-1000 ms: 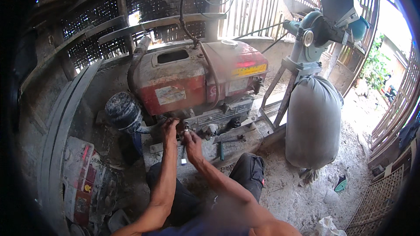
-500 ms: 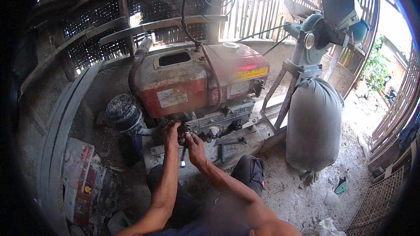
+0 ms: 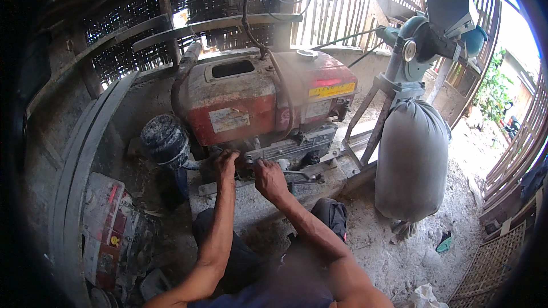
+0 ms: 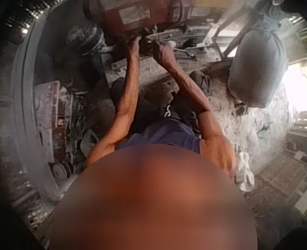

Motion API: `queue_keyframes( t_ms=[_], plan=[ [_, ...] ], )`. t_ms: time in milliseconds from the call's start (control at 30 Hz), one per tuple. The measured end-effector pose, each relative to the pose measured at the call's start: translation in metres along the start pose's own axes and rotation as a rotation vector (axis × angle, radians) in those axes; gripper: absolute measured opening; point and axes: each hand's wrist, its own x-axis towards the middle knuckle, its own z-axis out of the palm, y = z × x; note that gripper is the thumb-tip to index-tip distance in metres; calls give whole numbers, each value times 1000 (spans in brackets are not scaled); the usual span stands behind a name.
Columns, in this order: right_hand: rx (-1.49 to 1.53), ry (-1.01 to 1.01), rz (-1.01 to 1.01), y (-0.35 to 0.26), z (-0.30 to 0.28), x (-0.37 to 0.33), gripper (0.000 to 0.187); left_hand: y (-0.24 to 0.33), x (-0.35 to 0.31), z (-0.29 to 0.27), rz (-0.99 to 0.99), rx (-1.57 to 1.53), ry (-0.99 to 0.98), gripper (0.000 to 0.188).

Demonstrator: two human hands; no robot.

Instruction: The person starts a small engine and then scoops white rice from a green basin into a hopper using a blue scoop. The person repeatedly fills the hopper and occasionally spreads the rice with their hand.

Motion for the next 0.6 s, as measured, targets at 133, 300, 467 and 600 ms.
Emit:
queue_keyframes(
  t_ms=[133,300,467,600],
  plan=[
    [93,-55,98,-1,10,-2,16,1,2,1,41,14,5,13],
    [1103,169,641,-39,54,-14,33,15,-8,4,-64,-94,-2,12],
    [1563,189,663,-40,63,-17,29,22,-13,5,-186,-118,23,12],
    [1096,133,600,-27,51,-20,33,15,-6,4,-68,-78,-3,13]
  ],
)
